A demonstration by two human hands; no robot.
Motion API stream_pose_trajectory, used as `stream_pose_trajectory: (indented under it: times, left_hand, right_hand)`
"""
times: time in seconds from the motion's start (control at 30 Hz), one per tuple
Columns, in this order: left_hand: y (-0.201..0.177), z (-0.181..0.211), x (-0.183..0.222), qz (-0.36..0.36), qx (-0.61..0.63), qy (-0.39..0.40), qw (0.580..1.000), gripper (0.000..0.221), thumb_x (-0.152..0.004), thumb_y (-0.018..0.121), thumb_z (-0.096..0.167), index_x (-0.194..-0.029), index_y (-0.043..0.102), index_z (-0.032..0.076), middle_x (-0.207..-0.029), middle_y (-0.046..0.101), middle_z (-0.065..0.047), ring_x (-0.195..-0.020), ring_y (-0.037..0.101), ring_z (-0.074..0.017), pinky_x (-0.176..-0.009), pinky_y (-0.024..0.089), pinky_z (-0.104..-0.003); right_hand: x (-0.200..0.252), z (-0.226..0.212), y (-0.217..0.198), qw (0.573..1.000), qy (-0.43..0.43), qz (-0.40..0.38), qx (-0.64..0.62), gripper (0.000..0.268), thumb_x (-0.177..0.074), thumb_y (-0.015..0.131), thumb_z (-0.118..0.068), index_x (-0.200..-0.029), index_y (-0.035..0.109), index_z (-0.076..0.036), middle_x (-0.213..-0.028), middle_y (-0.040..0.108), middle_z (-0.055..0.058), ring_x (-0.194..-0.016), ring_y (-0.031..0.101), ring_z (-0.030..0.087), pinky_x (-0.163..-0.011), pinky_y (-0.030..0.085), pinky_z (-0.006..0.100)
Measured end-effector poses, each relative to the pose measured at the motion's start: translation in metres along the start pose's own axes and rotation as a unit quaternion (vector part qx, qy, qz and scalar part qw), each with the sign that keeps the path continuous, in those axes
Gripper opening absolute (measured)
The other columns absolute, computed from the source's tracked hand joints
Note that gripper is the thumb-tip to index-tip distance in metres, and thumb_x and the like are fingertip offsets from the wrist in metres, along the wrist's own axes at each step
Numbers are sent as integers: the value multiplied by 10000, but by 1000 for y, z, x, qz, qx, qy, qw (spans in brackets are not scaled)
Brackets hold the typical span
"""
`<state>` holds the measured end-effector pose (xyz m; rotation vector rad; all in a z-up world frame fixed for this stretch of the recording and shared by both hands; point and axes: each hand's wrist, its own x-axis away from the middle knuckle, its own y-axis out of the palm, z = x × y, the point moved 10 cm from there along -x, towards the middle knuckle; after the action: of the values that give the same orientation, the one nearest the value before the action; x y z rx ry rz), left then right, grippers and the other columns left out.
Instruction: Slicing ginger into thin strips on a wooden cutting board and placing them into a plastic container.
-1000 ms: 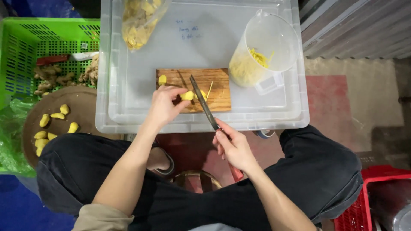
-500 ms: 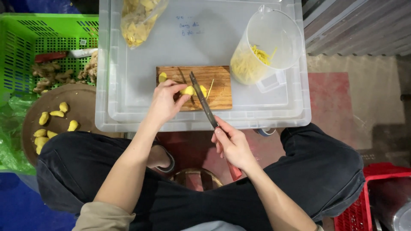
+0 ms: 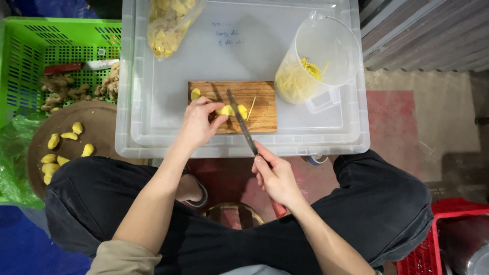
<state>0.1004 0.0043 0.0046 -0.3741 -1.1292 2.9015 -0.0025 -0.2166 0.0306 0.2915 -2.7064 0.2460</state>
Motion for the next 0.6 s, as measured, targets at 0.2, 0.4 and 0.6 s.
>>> stream_pose_trajectory:
  times: [0.2, 0.4, 0.6]
  left_hand:
    - [0, 3, -1, -11, -10, 6, 1000, 291, -891, 814, 260, -1121, 789, 83, -945, 685, -130, -927, 690, -392, -754, 603, -422]
    - [0, 5, -1, -14, -7, 3, 1000, 275, -896, 814, 248, -1100, 790, 65, -913, 676, -114, -904, 698, -363, -730, 601, -383]
    - [-2, 9, -1, -7, -5, 13, 1000, 271, -879, 826, 203, -1109, 792, 63, -913, 675, -120, -898, 687, -376, -742, 596, -404]
  right_hand:
    - [-2, 1, -1, 1000, 0, -1, 14, 424, -995, 521, -92, -1404, 586, 0, -742, 692, 167, -476, 623, 179, -372, 550, 279]
    - [-1, 2, 2, 998, -7, 12, 66, 418, -990, 533, -109, -1392, 609, -22, -735, 704, 145, -485, 636, 163, -399, 551, 288]
    - [-12, 3, 8, 997, 12, 12, 81, 415, -999, 530, -125, -1397, 612, -39, -711, 702, 128, -483, 644, 169, -414, 555, 296]
